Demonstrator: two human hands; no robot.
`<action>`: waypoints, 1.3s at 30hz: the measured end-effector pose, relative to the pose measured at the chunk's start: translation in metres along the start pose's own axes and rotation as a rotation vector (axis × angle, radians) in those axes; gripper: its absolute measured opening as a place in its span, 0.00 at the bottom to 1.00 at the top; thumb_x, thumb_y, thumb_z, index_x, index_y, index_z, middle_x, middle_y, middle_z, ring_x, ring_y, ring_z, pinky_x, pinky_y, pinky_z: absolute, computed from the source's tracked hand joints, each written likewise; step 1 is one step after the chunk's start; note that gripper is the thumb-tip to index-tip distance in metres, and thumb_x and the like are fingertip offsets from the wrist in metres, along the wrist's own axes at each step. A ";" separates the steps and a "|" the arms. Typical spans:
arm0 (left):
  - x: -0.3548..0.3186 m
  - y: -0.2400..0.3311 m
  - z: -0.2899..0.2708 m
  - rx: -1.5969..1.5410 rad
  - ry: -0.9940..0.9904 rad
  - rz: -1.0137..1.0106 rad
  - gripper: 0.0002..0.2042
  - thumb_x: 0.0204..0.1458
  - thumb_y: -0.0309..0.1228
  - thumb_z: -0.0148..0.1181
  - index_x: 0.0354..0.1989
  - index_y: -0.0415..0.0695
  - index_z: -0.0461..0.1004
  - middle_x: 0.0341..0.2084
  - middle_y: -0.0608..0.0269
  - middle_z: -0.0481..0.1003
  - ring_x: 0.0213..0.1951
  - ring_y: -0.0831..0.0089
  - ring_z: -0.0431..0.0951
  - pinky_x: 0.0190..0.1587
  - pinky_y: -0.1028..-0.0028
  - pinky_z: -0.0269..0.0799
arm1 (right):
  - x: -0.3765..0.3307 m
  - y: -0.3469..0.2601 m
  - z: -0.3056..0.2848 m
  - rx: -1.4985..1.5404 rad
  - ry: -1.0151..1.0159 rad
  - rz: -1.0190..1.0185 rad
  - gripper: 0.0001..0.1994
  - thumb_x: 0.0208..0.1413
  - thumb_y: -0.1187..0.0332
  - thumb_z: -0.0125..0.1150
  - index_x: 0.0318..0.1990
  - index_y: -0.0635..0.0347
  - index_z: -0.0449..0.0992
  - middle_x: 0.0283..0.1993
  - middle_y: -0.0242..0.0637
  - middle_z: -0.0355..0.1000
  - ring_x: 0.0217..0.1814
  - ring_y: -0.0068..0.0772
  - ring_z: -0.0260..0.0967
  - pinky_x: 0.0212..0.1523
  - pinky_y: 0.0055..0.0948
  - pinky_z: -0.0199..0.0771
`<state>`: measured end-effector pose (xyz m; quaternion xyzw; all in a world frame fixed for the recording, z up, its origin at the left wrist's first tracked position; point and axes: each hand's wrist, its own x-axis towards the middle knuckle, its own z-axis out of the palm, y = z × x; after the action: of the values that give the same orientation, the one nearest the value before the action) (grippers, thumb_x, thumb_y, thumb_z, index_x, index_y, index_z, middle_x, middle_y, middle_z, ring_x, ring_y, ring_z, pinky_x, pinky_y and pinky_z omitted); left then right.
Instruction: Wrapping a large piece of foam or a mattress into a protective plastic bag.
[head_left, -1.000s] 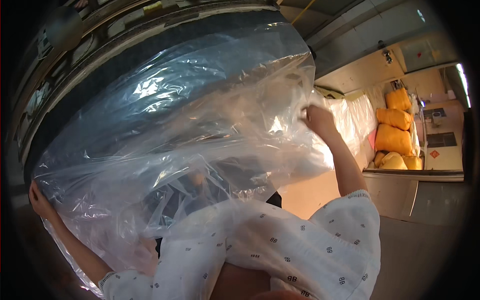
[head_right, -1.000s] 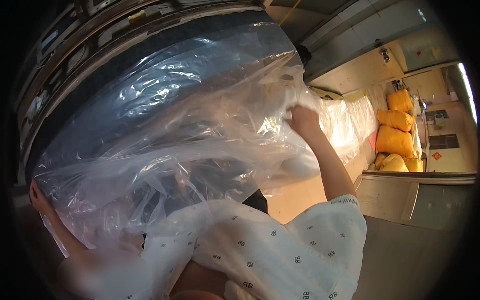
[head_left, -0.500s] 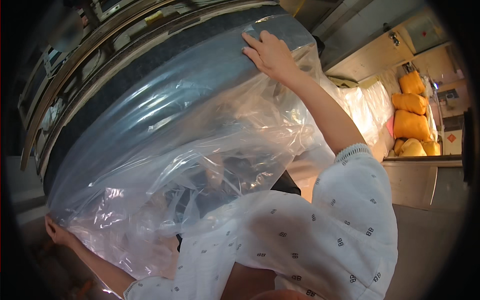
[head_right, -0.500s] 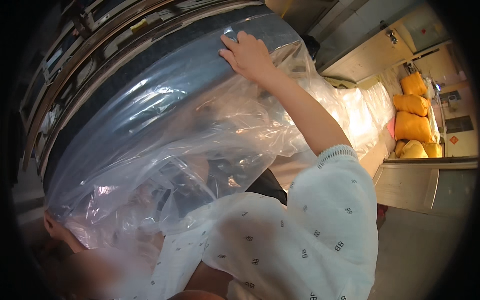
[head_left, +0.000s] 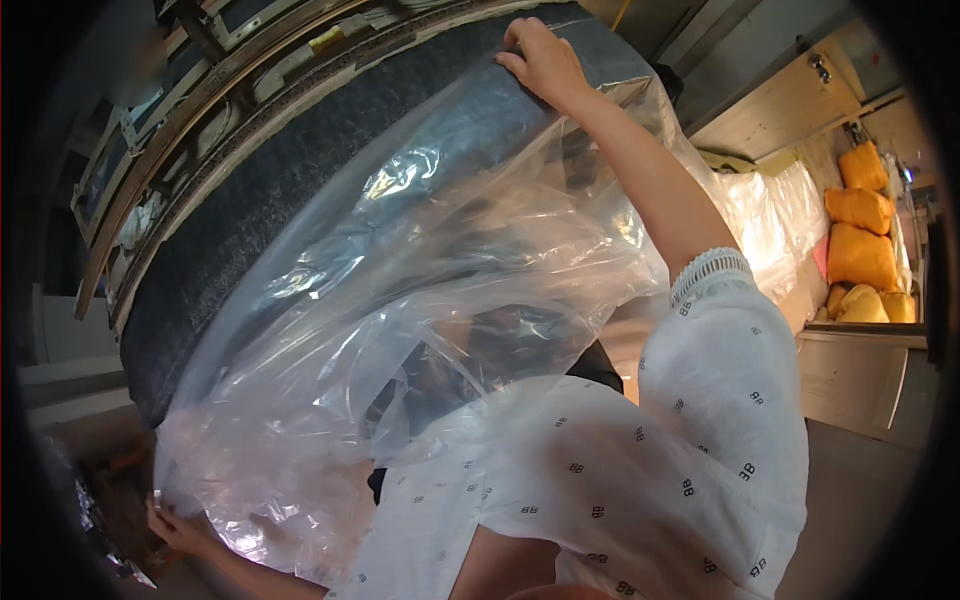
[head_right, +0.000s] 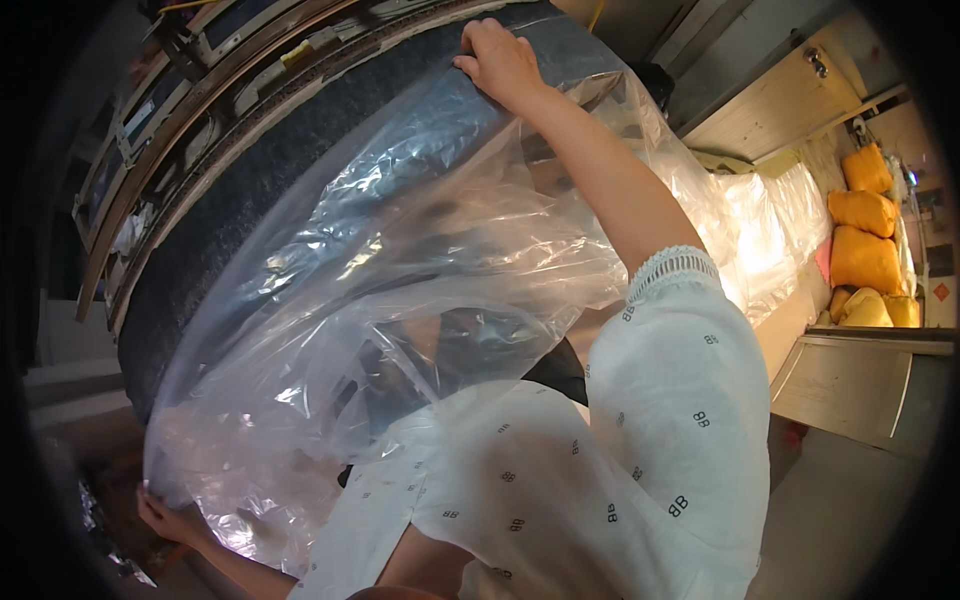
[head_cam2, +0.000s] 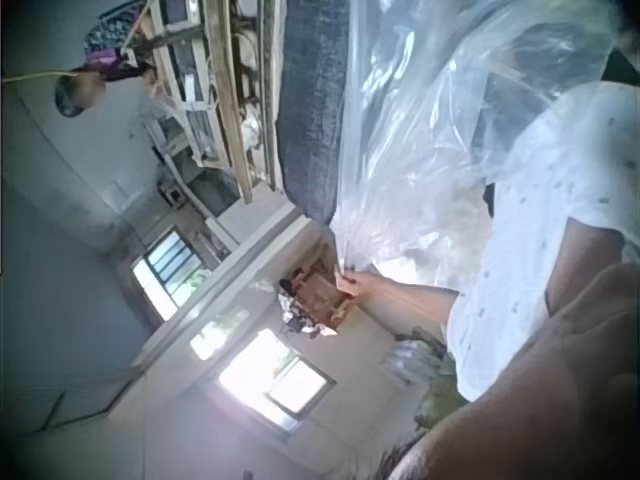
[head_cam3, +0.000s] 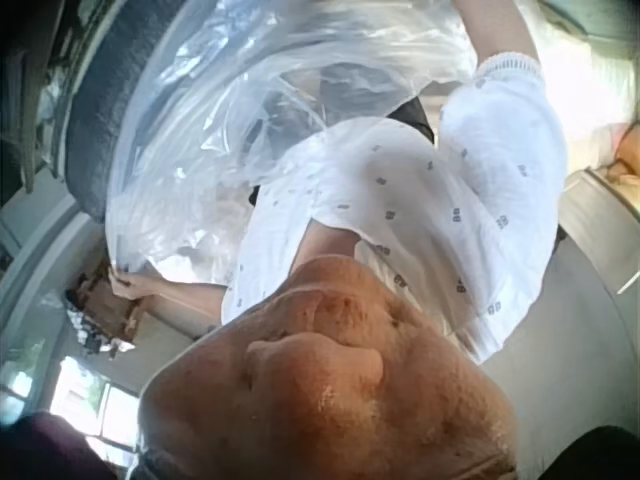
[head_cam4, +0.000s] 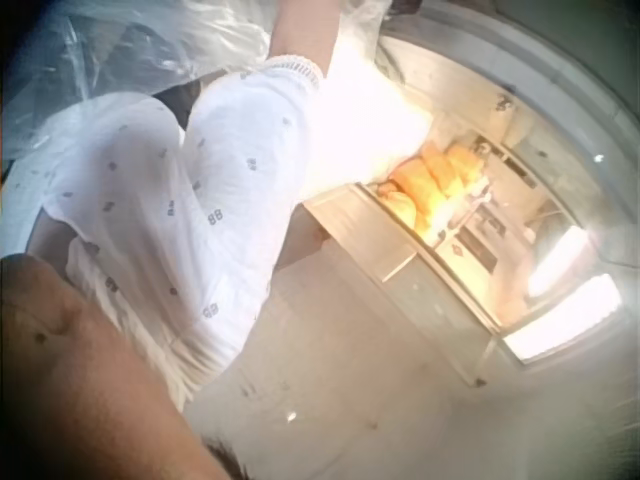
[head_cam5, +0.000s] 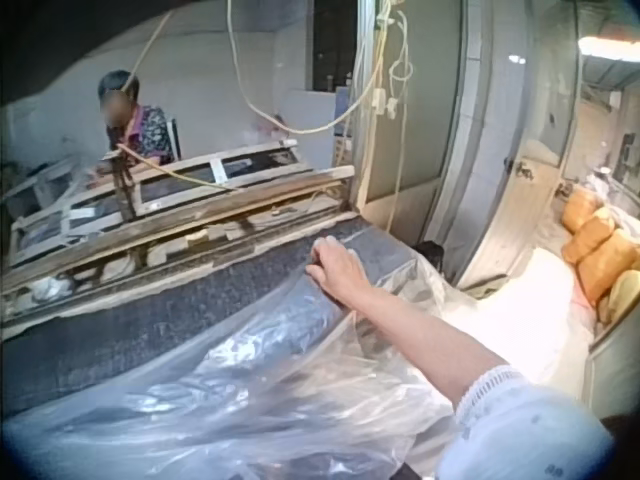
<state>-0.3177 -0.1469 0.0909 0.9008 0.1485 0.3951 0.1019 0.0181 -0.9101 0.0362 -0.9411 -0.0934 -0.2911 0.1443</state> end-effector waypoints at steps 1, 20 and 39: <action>-0.011 -0.024 -0.001 0.004 0.009 0.015 0.12 0.56 0.31 0.48 0.44 0.38 0.71 0.40 0.60 0.72 0.33 0.74 0.71 0.34 0.77 0.67 | 0.001 0.007 0.008 0.047 0.111 0.045 0.11 0.47 0.58 0.57 0.33 0.54 0.75 0.34 0.38 0.66 0.41 0.39 0.66 0.38 0.37 0.65; 0.142 -0.105 0.260 -0.426 -0.078 -0.297 0.16 0.53 0.37 0.53 0.42 0.36 0.74 0.39 0.61 0.75 0.41 0.73 0.71 0.48 0.77 0.63 | 0.071 0.076 0.063 0.686 0.296 0.411 0.09 0.49 0.66 0.57 0.35 0.60 0.72 0.29 0.32 0.71 0.33 0.22 0.66 0.37 0.22 0.65; 0.228 -0.091 0.328 -0.147 -0.267 -0.356 0.19 0.46 0.45 0.59 0.36 0.40 0.75 0.33 0.61 0.74 0.39 0.72 0.70 0.45 0.75 0.61 | 0.098 0.101 0.076 0.130 0.488 0.437 0.18 0.39 0.57 0.62 0.30 0.63 0.70 0.35 0.41 0.66 0.37 0.33 0.63 0.42 0.30 0.63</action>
<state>0.0557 -0.0040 -0.0003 0.8948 0.2611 0.2579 0.2542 0.1638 -0.9716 0.0101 -0.8302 0.1298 -0.4635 0.2812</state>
